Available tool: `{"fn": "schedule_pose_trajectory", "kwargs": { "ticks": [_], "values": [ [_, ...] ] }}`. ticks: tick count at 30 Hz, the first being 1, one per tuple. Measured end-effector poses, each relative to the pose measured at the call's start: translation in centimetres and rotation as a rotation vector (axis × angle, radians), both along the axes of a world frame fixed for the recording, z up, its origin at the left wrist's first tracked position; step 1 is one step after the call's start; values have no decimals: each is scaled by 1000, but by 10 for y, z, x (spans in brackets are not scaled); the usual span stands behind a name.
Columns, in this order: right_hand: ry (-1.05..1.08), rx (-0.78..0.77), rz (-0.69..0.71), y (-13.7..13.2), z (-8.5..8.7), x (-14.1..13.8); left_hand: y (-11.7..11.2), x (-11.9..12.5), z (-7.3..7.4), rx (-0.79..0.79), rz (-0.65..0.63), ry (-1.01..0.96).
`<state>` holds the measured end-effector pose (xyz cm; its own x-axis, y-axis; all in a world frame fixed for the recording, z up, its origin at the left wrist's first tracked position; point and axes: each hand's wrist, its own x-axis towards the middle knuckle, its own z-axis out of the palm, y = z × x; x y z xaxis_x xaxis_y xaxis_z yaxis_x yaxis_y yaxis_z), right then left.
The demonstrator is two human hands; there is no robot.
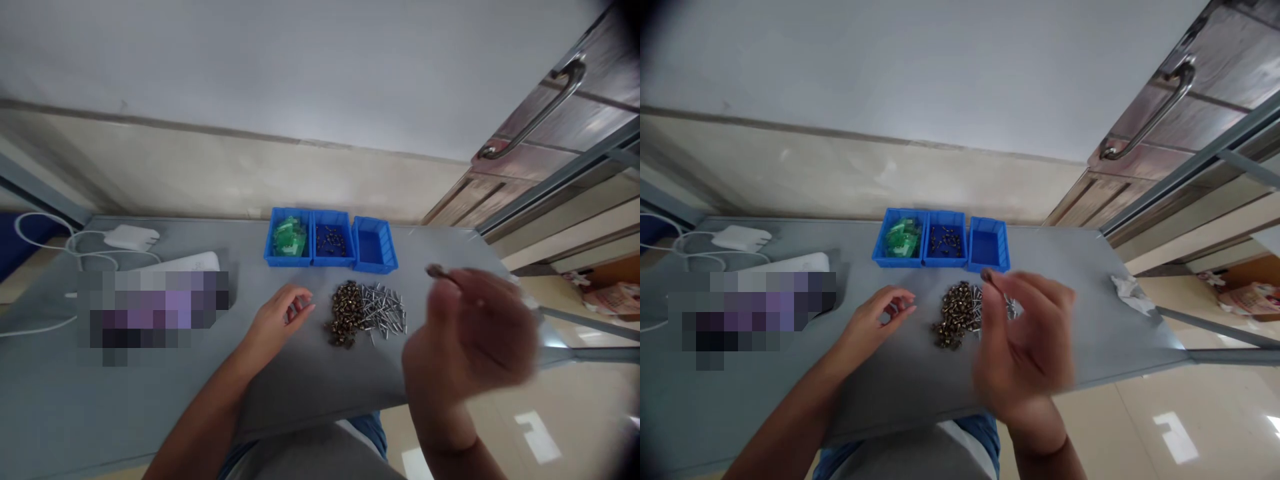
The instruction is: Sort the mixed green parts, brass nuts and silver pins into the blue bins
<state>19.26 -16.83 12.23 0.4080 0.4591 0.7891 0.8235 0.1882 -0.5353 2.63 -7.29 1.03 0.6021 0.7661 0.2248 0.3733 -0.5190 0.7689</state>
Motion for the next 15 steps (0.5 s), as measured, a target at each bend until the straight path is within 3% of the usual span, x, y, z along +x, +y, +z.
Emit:
{"fn": "schedule_pose_trajectory", "kwargs": {
  "ticks": [1, 5, 9, 12, 15],
  "values": [
    [-10, 52, -58, 12, -6, 1, 0, 0, 0, -4, 0, 2],
    [39, -268, -126, 49, -56, 10, -1, -1, 3, -9, -1, -6],
    [0, -665, -147, 49, -100, 25, -2, 0, 3, -5, -21, 27],
    [-60, -928, -136, 47, -113, 28, -2, 0, 1, -9, -37, 39],
    [-98, -1061, -134, 53, -116, 26, -1, 1, -2, -14, -50, 48]
  ]
}}
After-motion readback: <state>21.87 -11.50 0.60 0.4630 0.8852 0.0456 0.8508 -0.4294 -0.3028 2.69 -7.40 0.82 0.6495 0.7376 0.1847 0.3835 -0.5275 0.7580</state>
